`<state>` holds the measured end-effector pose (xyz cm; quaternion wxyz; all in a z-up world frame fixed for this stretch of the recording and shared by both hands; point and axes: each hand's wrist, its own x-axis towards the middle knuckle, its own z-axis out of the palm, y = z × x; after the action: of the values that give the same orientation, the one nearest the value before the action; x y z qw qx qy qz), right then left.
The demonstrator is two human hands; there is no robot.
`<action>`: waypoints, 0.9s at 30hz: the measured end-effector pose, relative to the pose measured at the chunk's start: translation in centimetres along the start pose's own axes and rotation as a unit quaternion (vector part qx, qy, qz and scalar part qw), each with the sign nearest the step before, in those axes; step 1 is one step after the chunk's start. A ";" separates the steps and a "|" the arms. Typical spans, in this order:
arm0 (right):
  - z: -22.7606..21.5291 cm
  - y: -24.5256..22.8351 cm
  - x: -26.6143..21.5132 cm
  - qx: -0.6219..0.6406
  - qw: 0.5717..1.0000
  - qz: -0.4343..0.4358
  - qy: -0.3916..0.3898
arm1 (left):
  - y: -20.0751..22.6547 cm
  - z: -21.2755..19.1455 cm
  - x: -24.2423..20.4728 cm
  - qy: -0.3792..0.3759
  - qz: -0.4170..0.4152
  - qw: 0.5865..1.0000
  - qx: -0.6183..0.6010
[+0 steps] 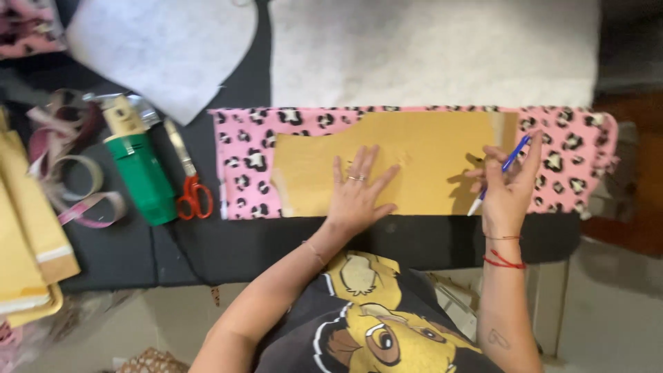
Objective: The person folds a piece of pink leopard-print fabric on a work table. They then sort through a stack of brown paper pattern pieces, select one, and place it on the fabric. Using a blue pen, they trace the outline of the pattern onto the fabric.
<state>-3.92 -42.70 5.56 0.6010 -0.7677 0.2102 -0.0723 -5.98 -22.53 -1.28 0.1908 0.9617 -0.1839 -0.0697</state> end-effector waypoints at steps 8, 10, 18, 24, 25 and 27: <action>10.4 -3.7 -1.8 0.365 0.875 0.178 -0.264 | -1.6 -4.0 -3.2 -0.065 -0.150 0.985 -0.062; 12.6 -4.5 -2.9 0.392 0.817 0.192 -0.376 | -2.5 -4.3 -4.1 -0.078 -0.174 0.980 -0.066; 19.7 -2.2 -6.4 -0.138 0.864 -0.060 -0.481 | -2.1 -1.4 -5.4 -0.143 -0.223 0.964 -0.003; 21.5 1.4 -6.3 -0.200 0.804 -0.107 -0.549 | -2.9 -3.8 -5.7 -0.142 -0.164 0.976 -0.030; 21.8 0.7 -6.7 -0.202 0.802 -0.108 -0.552 | -2.9 -3.5 -5.8 -0.141 -0.167 0.975 -0.032; 22.3 -1.0 -7.2 -0.197 0.788 -0.107 -0.573 | -2.9 -2.8 -5.8 -0.208 -0.159 0.965 -0.027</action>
<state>-2.04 -19.65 1.55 0.4352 -0.7874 -0.2472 0.3599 -9.77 -16.90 0.52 0.1604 0.9374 -0.0622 -0.3028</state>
